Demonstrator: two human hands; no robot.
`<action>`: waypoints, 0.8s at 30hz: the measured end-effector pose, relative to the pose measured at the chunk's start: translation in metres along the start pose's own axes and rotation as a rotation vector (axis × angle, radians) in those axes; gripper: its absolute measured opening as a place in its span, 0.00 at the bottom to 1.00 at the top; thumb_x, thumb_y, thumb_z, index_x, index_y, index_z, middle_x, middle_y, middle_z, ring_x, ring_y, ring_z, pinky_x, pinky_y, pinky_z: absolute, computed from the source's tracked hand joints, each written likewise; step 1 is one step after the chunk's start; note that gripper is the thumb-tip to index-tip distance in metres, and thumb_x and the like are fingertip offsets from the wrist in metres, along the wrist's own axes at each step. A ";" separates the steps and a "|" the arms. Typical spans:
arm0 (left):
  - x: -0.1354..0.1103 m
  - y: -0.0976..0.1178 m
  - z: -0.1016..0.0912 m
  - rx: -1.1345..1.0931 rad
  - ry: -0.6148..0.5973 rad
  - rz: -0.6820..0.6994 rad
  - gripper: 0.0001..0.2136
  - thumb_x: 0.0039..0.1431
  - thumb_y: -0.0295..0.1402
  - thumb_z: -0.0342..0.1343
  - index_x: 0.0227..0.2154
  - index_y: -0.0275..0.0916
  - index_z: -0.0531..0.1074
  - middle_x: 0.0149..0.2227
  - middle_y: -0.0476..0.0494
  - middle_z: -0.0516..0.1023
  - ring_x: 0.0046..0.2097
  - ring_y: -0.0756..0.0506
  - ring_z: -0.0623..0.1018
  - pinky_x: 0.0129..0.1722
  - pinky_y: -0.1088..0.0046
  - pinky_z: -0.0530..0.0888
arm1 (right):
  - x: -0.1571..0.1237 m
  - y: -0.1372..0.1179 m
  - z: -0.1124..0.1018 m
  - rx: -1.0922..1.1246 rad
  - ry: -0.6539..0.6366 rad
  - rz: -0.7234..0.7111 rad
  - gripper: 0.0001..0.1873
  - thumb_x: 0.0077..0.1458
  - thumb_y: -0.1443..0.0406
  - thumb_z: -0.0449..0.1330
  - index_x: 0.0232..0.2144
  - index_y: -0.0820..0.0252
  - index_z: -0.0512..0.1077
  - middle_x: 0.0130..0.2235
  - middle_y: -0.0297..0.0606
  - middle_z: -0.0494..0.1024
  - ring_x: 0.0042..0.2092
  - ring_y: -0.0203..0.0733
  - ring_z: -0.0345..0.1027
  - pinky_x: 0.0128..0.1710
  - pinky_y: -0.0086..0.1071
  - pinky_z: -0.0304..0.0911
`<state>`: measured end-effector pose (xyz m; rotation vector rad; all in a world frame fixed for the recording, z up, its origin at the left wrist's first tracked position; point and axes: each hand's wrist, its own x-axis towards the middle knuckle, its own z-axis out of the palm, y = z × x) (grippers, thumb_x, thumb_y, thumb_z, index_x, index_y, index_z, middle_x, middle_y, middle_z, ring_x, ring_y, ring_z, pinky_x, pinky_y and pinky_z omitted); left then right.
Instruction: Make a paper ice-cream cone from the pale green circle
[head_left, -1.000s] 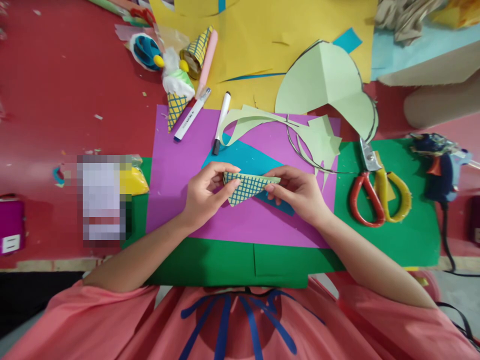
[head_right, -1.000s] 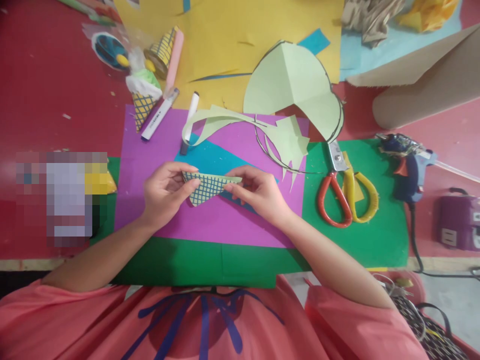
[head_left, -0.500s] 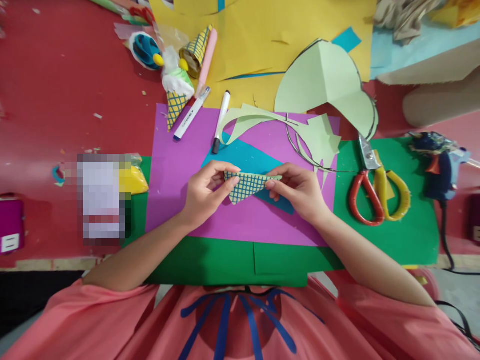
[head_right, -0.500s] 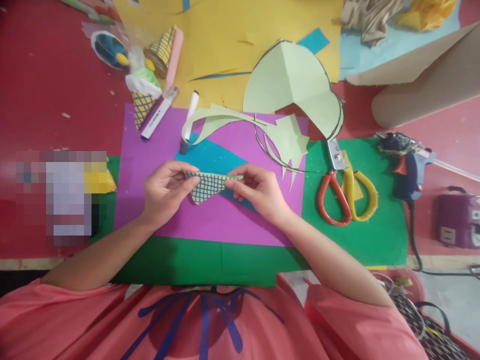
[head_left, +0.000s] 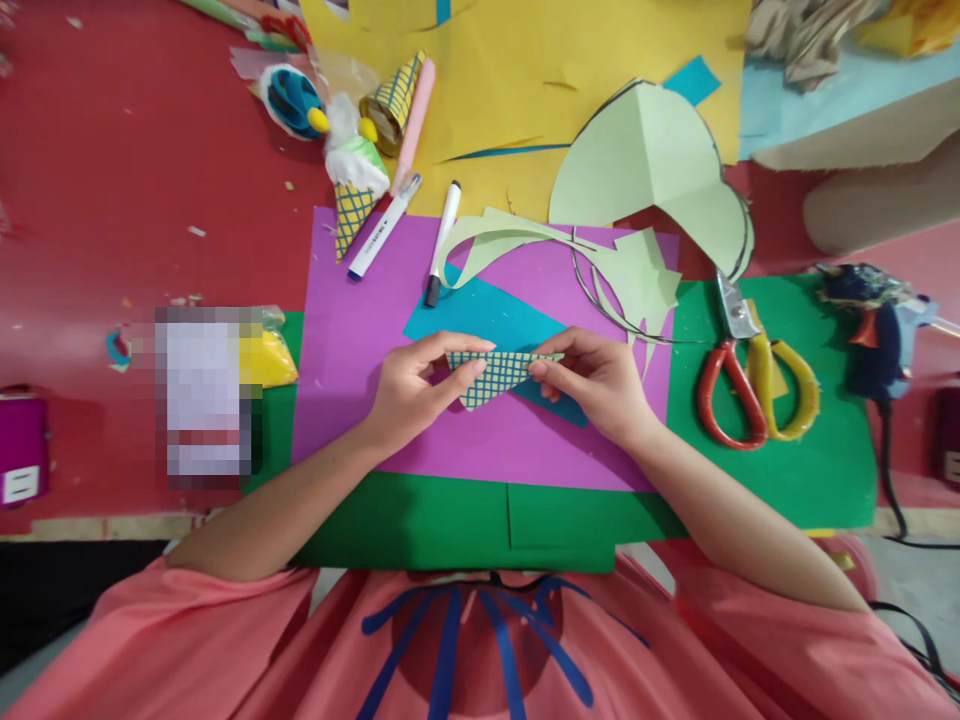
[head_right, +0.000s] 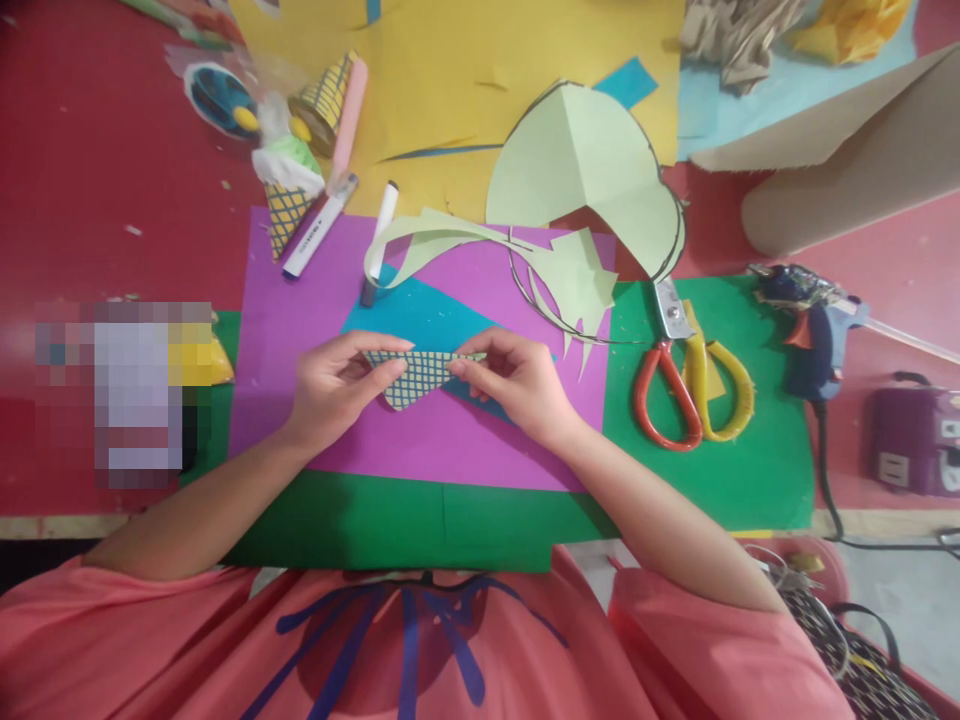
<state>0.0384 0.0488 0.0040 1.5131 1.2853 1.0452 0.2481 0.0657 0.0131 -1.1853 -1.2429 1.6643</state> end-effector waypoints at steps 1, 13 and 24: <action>0.000 -0.001 0.000 -0.012 -0.001 -0.002 0.06 0.55 0.34 0.61 0.37 0.44 0.78 0.37 0.50 0.81 0.36 0.49 0.80 0.36 0.75 0.78 | 0.000 0.000 0.000 -0.001 0.002 -0.003 0.15 0.44 0.57 0.70 0.29 0.62 0.73 0.22 0.30 0.73 0.20 0.28 0.64 0.19 0.23 0.62; 0.003 0.003 -0.001 -0.038 0.071 -0.014 0.06 0.54 0.32 0.62 0.36 0.42 0.77 0.36 0.50 0.81 0.33 0.51 0.80 0.30 0.80 0.77 | -0.001 0.002 -0.003 0.021 -0.009 -0.045 0.11 0.48 0.62 0.68 0.33 0.62 0.75 0.26 0.33 0.77 0.24 0.31 0.70 0.23 0.25 0.67; 0.001 0.004 0.000 0.007 0.098 0.032 0.05 0.55 0.31 0.60 0.36 0.42 0.77 0.34 0.52 0.81 0.30 0.54 0.79 0.27 0.83 0.76 | 0.003 0.001 -0.004 0.184 0.038 -0.060 0.04 0.49 0.68 0.67 0.30 0.62 0.76 0.25 0.31 0.78 0.24 0.28 0.71 0.24 0.22 0.69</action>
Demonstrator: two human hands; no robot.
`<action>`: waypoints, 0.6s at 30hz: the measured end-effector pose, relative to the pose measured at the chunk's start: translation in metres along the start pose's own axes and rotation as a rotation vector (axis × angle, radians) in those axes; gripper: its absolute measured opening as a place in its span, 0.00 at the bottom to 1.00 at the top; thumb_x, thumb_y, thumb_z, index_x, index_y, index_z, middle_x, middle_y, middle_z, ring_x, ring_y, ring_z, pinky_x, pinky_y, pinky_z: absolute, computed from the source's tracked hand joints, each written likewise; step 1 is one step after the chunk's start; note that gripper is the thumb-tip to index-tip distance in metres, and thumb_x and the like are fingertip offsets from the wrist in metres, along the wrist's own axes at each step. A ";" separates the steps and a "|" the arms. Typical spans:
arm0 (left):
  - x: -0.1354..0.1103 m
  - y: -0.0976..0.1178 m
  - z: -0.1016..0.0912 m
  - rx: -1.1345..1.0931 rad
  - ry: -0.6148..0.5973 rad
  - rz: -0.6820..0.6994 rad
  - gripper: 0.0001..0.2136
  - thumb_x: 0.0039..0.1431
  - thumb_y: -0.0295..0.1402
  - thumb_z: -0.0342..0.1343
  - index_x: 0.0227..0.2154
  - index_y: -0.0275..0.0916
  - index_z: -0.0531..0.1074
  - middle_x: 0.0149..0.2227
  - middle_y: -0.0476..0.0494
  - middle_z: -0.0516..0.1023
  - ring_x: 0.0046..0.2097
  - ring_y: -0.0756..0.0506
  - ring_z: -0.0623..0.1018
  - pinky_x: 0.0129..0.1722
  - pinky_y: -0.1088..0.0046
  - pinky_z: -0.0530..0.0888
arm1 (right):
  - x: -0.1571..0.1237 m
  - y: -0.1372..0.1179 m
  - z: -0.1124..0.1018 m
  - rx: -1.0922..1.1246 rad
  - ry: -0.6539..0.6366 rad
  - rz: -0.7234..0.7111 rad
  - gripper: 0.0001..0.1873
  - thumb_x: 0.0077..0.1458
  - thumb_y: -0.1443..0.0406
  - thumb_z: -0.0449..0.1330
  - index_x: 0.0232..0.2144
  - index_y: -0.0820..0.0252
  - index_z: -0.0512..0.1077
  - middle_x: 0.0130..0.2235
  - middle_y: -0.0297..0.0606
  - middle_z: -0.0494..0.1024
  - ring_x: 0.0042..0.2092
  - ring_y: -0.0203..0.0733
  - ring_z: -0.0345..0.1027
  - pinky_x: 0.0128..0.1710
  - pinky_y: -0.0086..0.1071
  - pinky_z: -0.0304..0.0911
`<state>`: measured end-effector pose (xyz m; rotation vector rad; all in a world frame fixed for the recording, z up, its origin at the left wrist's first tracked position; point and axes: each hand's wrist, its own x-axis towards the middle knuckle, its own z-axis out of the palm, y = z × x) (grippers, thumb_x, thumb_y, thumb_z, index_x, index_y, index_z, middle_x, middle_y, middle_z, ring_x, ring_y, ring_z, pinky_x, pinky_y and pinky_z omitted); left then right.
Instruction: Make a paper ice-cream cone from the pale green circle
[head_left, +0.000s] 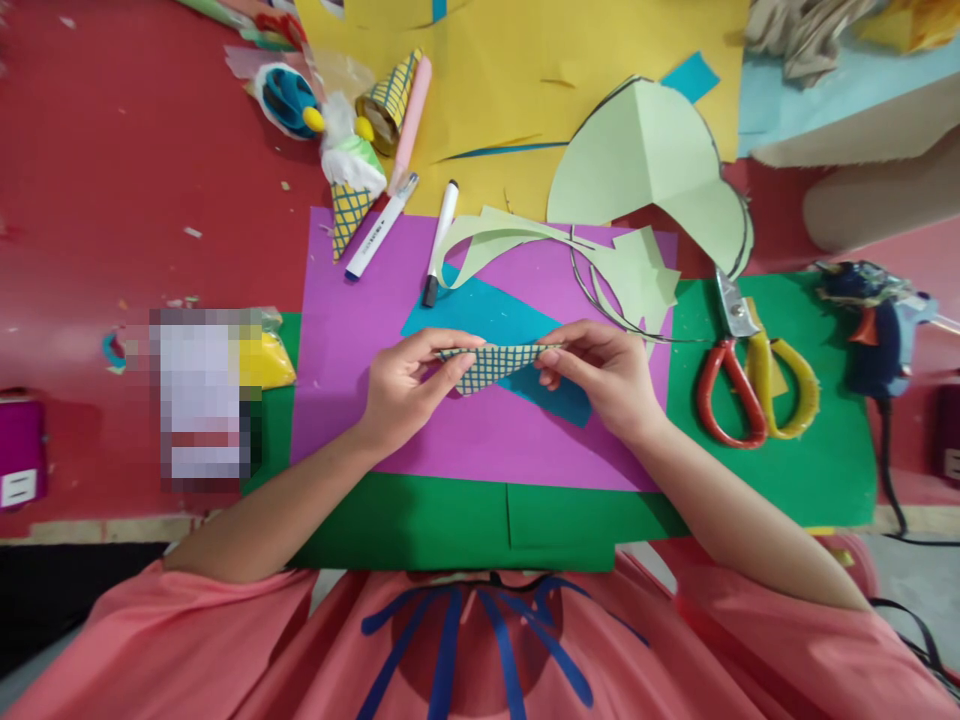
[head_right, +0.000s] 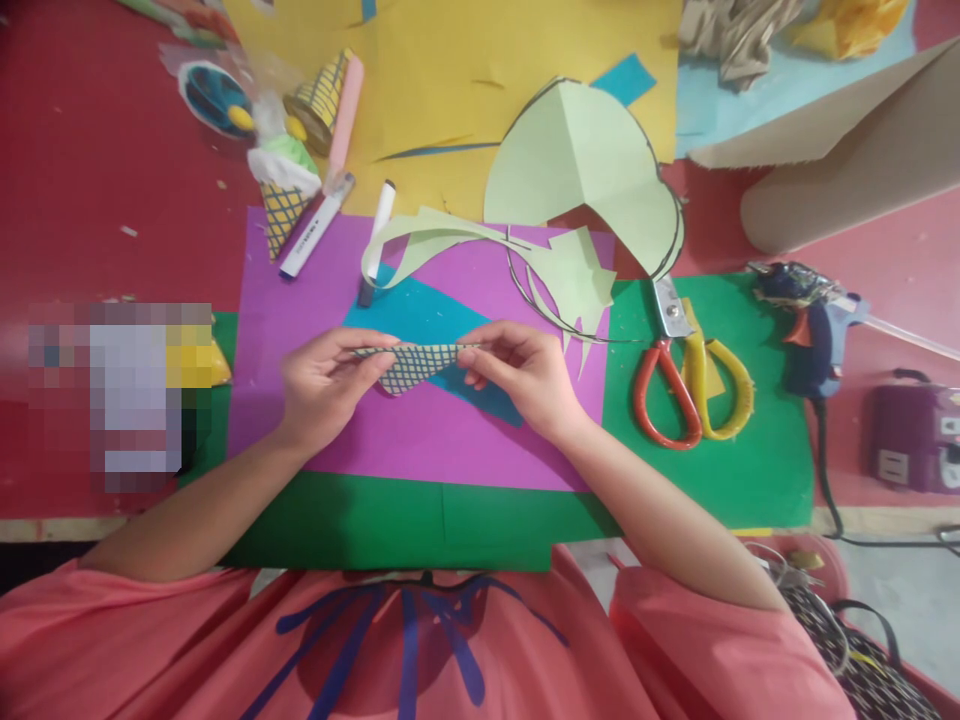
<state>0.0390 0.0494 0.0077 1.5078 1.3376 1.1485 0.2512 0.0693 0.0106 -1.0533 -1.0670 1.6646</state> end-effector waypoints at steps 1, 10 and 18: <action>0.000 0.000 0.000 0.006 0.000 0.001 0.05 0.56 0.32 0.60 0.36 0.42 0.77 0.34 0.52 0.81 0.30 0.54 0.79 0.27 0.83 0.76 | 0.000 0.000 0.000 0.009 0.002 0.001 0.04 0.49 0.68 0.67 0.30 0.61 0.77 0.25 0.31 0.78 0.24 0.28 0.71 0.24 0.22 0.69; -0.001 -0.002 -0.001 0.055 0.023 0.059 0.05 0.55 0.30 0.61 0.36 0.43 0.78 0.34 0.53 0.82 0.33 0.55 0.80 0.31 0.85 0.77 | -0.001 0.001 0.000 -0.011 0.011 -0.003 0.03 0.49 0.69 0.67 0.30 0.60 0.78 0.26 0.31 0.78 0.25 0.28 0.71 0.24 0.22 0.70; -0.002 -0.004 -0.001 0.069 0.030 0.076 0.05 0.56 0.30 0.60 0.36 0.42 0.77 0.35 0.52 0.82 0.34 0.54 0.81 0.32 0.84 0.77 | -0.001 0.001 -0.002 -0.023 0.009 -0.021 0.04 0.50 0.68 0.66 0.32 0.60 0.79 0.27 0.33 0.80 0.26 0.30 0.73 0.26 0.24 0.72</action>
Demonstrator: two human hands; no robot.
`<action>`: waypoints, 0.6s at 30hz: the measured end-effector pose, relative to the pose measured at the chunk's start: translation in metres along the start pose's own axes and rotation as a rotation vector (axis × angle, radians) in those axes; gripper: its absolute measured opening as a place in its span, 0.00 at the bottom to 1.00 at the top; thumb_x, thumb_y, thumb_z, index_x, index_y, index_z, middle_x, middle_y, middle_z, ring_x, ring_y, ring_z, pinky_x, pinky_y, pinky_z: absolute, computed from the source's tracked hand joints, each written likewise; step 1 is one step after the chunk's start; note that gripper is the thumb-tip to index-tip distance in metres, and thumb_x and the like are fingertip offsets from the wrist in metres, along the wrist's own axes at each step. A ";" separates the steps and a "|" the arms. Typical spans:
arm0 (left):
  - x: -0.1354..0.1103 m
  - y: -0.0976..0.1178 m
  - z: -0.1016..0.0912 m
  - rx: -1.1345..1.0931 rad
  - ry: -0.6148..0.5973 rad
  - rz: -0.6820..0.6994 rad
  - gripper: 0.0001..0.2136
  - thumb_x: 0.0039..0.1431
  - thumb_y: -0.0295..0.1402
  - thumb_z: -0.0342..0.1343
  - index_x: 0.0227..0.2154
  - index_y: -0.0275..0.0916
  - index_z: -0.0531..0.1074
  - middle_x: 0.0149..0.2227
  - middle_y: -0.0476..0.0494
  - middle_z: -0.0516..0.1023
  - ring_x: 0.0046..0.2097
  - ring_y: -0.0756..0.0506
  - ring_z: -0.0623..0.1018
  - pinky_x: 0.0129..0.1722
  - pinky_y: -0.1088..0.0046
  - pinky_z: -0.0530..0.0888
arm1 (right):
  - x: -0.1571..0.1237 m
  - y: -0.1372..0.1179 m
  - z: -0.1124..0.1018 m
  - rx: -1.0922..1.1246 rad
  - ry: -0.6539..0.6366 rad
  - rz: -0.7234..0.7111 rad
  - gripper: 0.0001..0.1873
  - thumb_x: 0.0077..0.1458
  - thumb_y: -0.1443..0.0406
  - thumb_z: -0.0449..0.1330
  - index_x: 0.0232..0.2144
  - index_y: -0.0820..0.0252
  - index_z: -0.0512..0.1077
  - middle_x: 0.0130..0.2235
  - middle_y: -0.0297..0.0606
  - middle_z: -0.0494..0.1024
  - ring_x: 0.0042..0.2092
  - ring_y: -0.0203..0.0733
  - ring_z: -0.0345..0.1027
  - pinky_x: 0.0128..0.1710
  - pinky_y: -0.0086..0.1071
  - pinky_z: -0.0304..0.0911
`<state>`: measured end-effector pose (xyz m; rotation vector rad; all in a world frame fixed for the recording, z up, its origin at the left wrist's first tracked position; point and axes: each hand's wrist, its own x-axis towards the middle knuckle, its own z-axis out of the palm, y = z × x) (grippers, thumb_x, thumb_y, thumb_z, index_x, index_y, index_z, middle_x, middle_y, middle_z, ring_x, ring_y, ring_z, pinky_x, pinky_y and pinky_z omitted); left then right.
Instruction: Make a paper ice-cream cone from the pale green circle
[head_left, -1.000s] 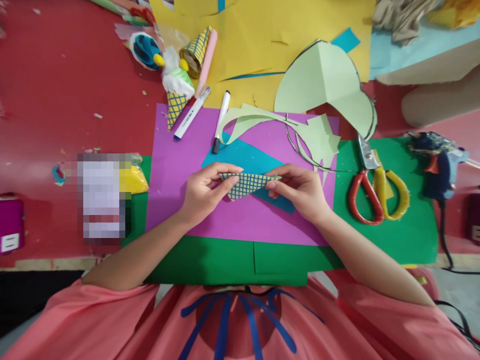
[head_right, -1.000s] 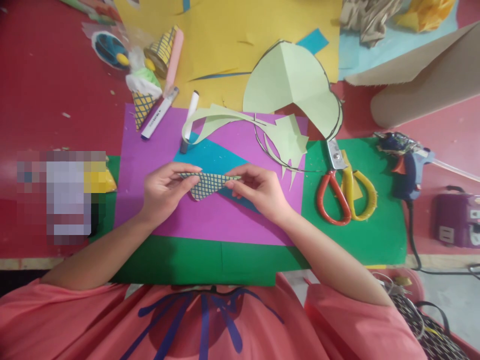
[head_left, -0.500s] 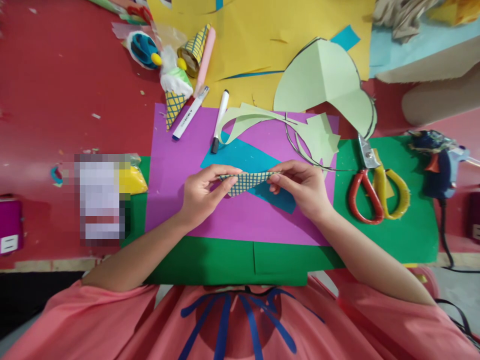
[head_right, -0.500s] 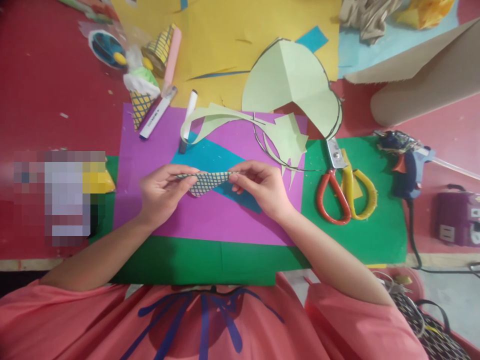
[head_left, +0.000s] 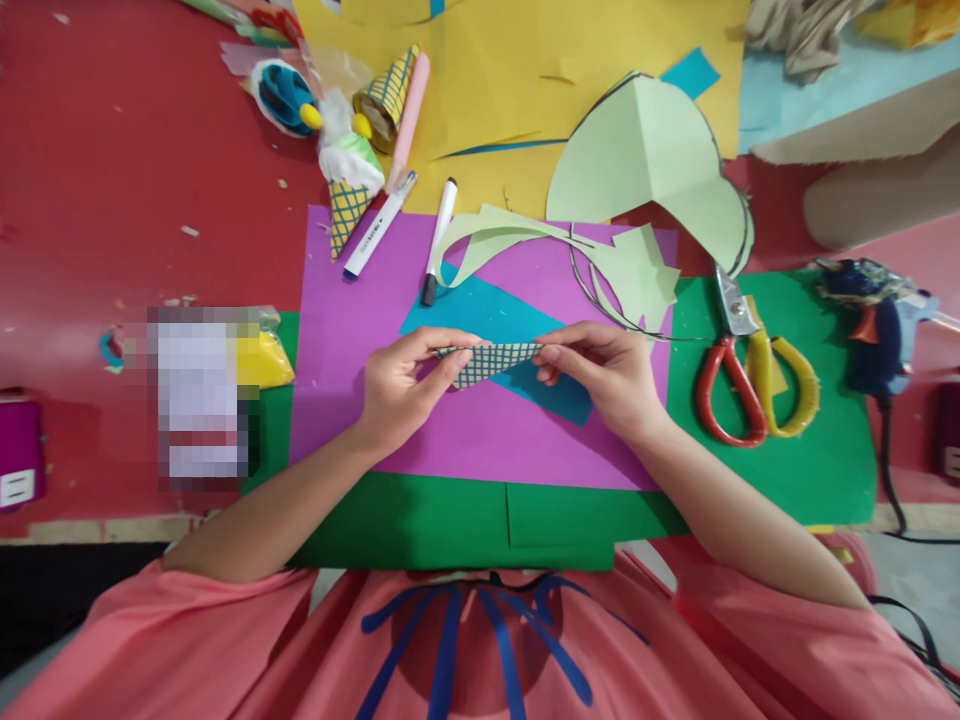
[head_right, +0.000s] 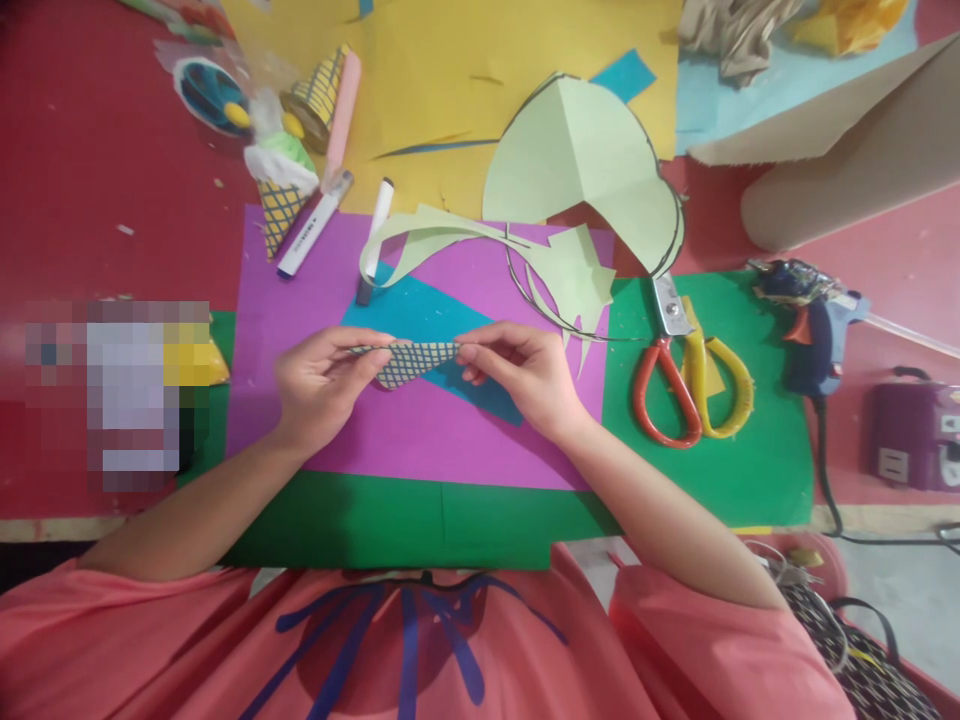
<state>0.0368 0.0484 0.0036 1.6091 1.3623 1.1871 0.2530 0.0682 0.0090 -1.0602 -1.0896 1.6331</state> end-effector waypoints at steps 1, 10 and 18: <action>0.000 0.000 0.000 -0.003 0.002 0.006 0.05 0.56 0.30 0.60 0.36 0.43 0.77 0.35 0.52 0.82 0.35 0.53 0.81 0.33 0.84 0.77 | 0.000 0.000 0.000 -0.003 -0.003 -0.009 0.04 0.51 0.69 0.66 0.32 0.60 0.79 0.27 0.33 0.80 0.26 0.30 0.74 0.27 0.24 0.73; -0.001 0.000 0.000 0.006 0.011 0.035 0.05 0.57 0.30 0.60 0.37 0.43 0.77 0.36 0.52 0.82 0.39 0.52 0.81 0.39 0.80 0.78 | -0.003 -0.001 0.002 0.000 -0.015 -0.062 0.04 0.53 0.71 0.64 0.32 0.60 0.78 0.28 0.32 0.80 0.26 0.30 0.75 0.27 0.22 0.73; -0.002 0.002 0.001 -0.056 -0.035 0.011 0.07 0.57 0.29 0.59 0.39 0.43 0.75 0.39 0.52 0.81 0.41 0.51 0.81 0.38 0.79 0.78 | -0.005 -0.004 0.003 0.009 -0.039 0.031 0.10 0.52 0.65 0.65 0.38 0.60 0.76 0.26 0.32 0.81 0.26 0.33 0.75 0.27 0.26 0.74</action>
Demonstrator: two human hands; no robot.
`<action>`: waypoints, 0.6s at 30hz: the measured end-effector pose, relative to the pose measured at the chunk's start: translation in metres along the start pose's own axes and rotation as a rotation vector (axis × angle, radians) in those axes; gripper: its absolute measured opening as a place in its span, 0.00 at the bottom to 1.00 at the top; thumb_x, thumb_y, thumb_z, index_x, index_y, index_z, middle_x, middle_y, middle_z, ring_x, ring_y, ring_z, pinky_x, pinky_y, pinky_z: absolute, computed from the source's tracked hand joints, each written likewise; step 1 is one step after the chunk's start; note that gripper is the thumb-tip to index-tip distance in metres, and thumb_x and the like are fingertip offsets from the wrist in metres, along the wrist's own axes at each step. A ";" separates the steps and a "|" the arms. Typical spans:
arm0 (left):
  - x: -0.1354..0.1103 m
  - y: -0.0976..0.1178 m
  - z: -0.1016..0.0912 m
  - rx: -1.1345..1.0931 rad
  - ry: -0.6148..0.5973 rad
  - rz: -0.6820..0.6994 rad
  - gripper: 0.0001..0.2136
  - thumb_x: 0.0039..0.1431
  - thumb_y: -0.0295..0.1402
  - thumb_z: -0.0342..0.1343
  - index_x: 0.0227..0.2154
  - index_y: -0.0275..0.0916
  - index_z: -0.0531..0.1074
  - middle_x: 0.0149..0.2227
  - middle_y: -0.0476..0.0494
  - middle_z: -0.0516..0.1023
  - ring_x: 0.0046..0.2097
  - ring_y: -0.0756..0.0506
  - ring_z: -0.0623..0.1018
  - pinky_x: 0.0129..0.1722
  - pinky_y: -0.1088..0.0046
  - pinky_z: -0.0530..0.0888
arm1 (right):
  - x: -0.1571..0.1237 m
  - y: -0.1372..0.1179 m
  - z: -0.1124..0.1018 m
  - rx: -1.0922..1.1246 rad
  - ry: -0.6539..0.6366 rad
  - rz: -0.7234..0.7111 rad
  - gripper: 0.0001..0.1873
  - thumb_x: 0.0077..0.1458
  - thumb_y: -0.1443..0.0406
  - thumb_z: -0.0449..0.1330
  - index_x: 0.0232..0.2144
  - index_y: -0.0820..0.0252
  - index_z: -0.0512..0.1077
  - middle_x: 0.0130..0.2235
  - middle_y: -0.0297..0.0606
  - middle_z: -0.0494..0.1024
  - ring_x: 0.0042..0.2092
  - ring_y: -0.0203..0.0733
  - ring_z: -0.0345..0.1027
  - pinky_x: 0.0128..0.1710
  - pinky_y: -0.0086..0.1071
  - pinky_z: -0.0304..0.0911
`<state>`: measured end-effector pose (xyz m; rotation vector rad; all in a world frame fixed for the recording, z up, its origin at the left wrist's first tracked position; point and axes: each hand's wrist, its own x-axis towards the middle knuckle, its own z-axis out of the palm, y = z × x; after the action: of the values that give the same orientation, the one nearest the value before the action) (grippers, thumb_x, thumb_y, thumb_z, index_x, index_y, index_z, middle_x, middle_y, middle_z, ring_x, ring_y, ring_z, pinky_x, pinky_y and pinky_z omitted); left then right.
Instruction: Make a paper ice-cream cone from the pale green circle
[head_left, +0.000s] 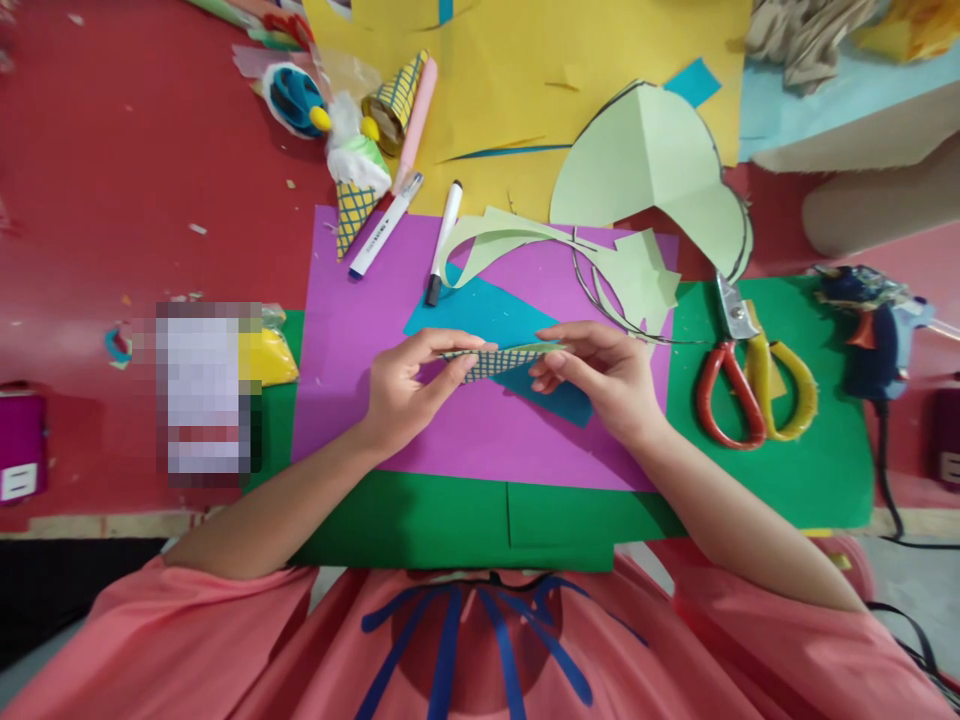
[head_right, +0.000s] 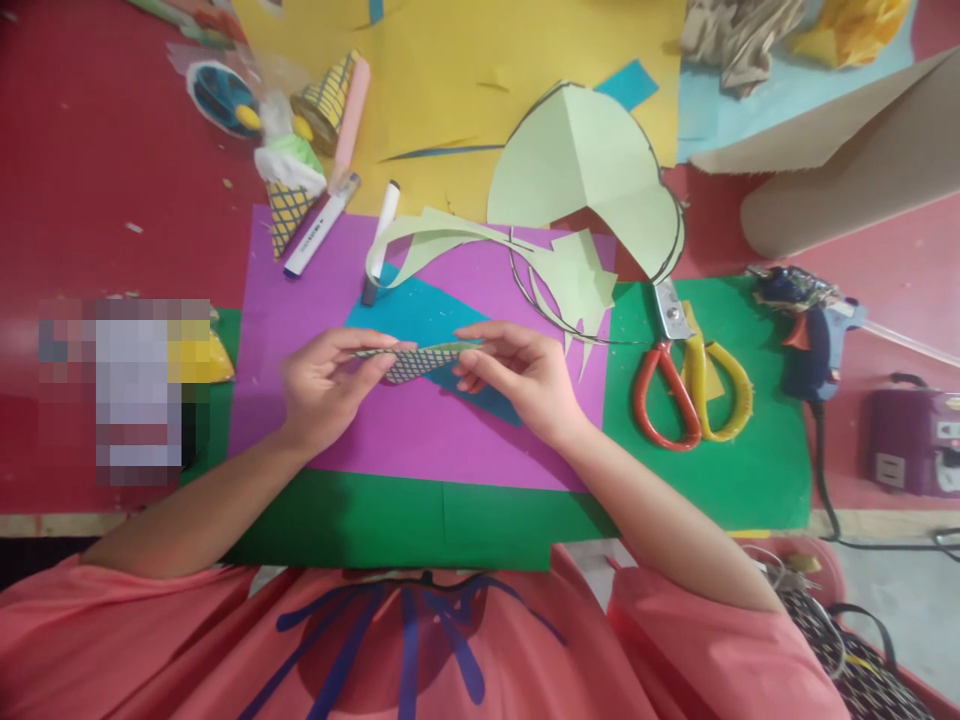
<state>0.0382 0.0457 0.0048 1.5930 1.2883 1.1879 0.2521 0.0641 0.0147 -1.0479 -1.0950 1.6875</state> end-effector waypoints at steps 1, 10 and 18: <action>0.000 0.000 0.000 -0.003 -0.003 0.012 0.07 0.57 0.28 0.59 0.39 0.43 0.75 0.38 0.52 0.81 0.41 0.51 0.81 0.38 0.80 0.78 | 0.000 0.000 0.000 0.000 0.000 0.011 0.11 0.52 0.65 0.66 0.39 0.60 0.76 0.27 0.33 0.81 0.26 0.33 0.76 0.27 0.26 0.74; 0.004 -0.002 0.001 -0.054 -0.055 0.084 0.18 0.57 0.34 0.60 0.49 0.44 0.65 0.53 0.41 0.74 0.52 0.44 0.76 0.51 0.64 0.75 | 0.000 0.003 0.001 0.001 0.042 -0.038 0.06 0.53 0.65 0.65 0.35 0.60 0.77 0.28 0.33 0.81 0.27 0.34 0.76 0.28 0.28 0.74; 0.008 -0.010 -0.003 0.138 0.014 0.214 0.18 0.53 0.45 0.61 0.42 0.46 0.65 0.54 0.42 0.68 0.56 0.42 0.70 0.54 0.60 0.71 | -0.002 0.003 0.003 -0.087 0.105 -0.111 0.06 0.52 0.65 0.65 0.34 0.59 0.77 0.29 0.34 0.82 0.30 0.38 0.77 0.28 0.30 0.74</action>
<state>0.0332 0.0559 -0.0021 1.8633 1.2562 1.2635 0.2492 0.0610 0.0131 -1.0971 -1.1455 1.4926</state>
